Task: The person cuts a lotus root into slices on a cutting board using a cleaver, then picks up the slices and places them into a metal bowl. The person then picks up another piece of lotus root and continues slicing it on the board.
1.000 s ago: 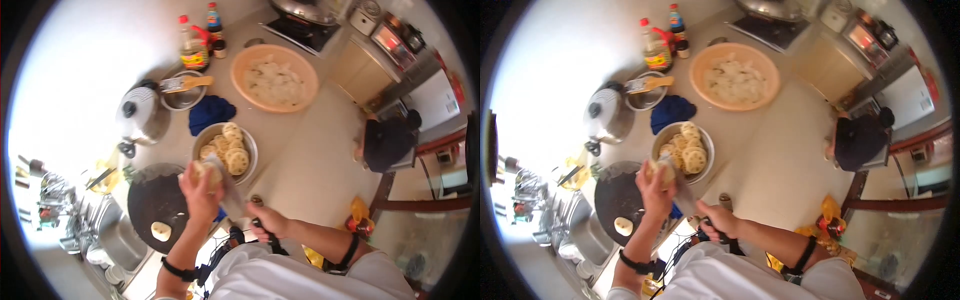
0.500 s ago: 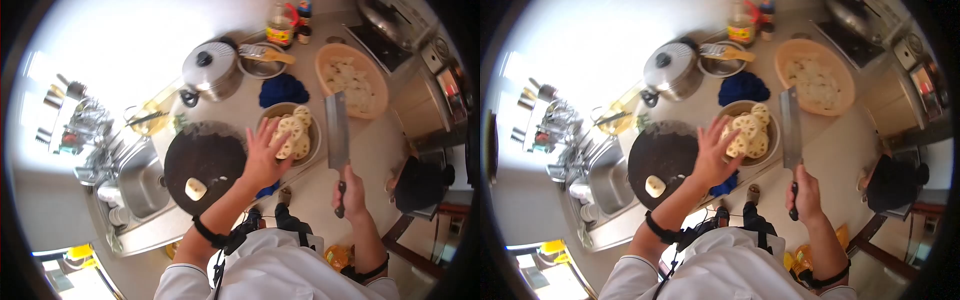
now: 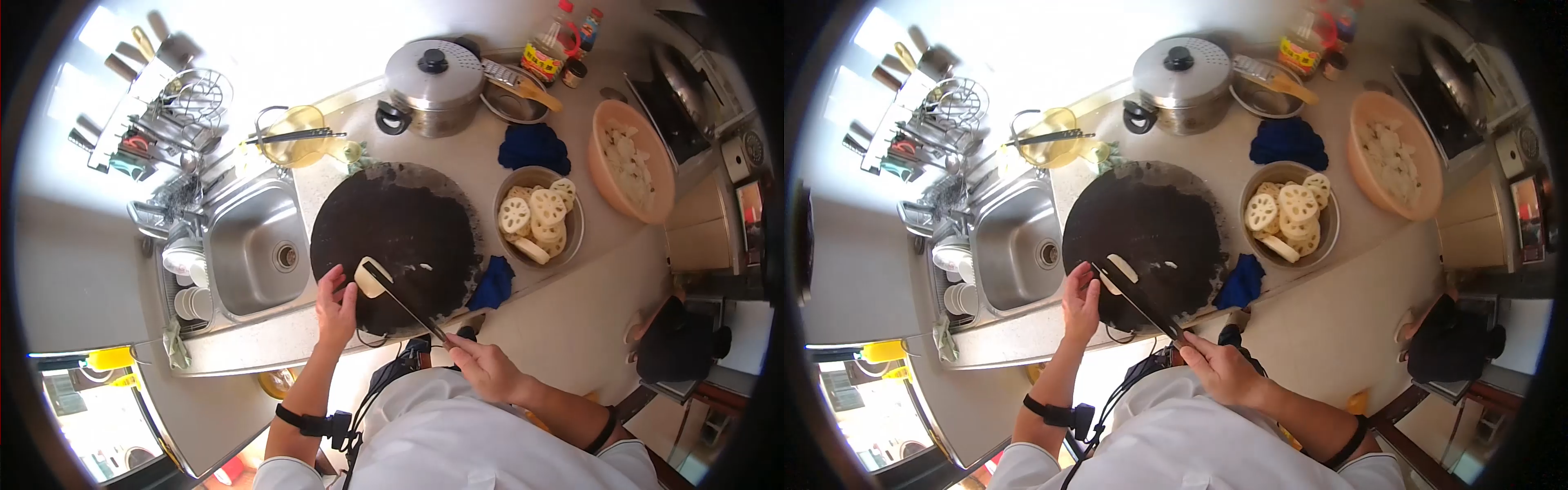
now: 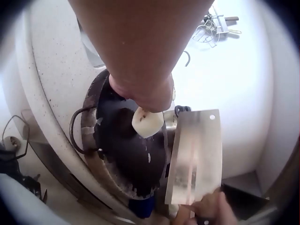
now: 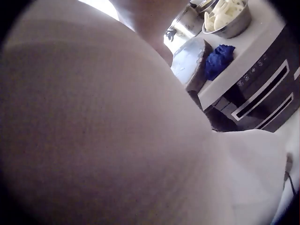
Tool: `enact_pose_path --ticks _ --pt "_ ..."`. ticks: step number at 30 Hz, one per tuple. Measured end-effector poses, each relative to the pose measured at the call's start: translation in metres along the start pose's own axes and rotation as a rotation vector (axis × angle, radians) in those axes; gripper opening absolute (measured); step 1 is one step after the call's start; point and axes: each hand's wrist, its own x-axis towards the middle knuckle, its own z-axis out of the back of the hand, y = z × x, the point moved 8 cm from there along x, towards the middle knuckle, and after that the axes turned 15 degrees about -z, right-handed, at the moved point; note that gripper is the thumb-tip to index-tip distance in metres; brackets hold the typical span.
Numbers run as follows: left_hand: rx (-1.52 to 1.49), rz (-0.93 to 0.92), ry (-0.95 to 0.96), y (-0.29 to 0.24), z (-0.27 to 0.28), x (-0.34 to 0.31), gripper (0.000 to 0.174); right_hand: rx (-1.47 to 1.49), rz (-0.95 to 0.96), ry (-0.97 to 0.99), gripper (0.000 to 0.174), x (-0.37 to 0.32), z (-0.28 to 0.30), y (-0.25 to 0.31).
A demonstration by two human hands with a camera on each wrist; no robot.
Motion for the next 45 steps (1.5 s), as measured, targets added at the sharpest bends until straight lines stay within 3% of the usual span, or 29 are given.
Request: enact_pose_path --ticks 2,4,10,12,15,18,22,24,32,35,37,41,44,45 --pt "-0.068 -0.003 -0.002 0.01 -0.005 0.0 0.042 -0.028 -0.023 -0.009 0.05 0.009 -0.016 0.001" --pt "-0.159 -0.007 -0.051 0.02 -0.01 -0.001 0.041 -0.084 0.132 -0.125 0.051 0.017 -0.025 0.005" --pt "-0.196 -0.103 -0.063 0.01 -0.021 0.004 0.03 -0.197 -0.043 -0.152 0.054 0.022 -0.041 0.018" --pt "0.047 -0.221 -0.013 -0.002 -0.021 0.009 0.031 -0.204 -0.05 -0.171 0.055 0.023 -0.045 0.017" --pt "0.153 -0.323 -0.018 0.002 -0.028 0.008 0.033 -0.221 -0.083 -0.177 0.056 0.023 -0.048 0.017" --pt "0.028 -0.182 -0.01 0.022 -0.037 0.003 0.035 -0.239 -0.123 -0.169 0.057 0.02 -0.049 0.019" --pt "0.037 -0.153 -0.01 0.03 -0.041 0.0 0.036 -0.244 -0.123 -0.184 0.056 0.021 -0.05 0.017" --pt "0.244 -0.327 0.031 0.001 -0.035 0.005 0.036 -0.251 -0.105 -0.197 0.056 0.022 -0.052 0.015" --pt "0.243 -0.304 -0.026 -0.004 -0.029 0.008 0.035 -0.229 -0.109 -0.157 0.052 0.037 -0.056 0.023" --pt "0.206 -0.317 -0.061 -0.008 -0.025 0.01 0.035 -0.261 0.001 -0.193 0.049 0.069 -0.057 0.026" --pt "0.181 -0.32 -0.082 -0.011 -0.024 0.012 0.032 -0.155 -0.211 -0.145 0.047 0.11 -0.056 0.018" --pt "0.146 -0.298 -0.077 -0.017 -0.018 0.014 0.028 -0.203 -0.122 -0.13 0.039 0.137 -0.044 0.028" --pt "0.075 -0.286 -0.03 -0.012 -0.015 0.01 0.03 -0.123 -0.165 -0.18 0.04 0.126 -0.028 0.03" --pt "0.074 -0.285 -0.028 -0.011 -0.016 0.008 0.03 -0.098 -0.264 -0.17 0.042 0.114 -0.024 0.027"
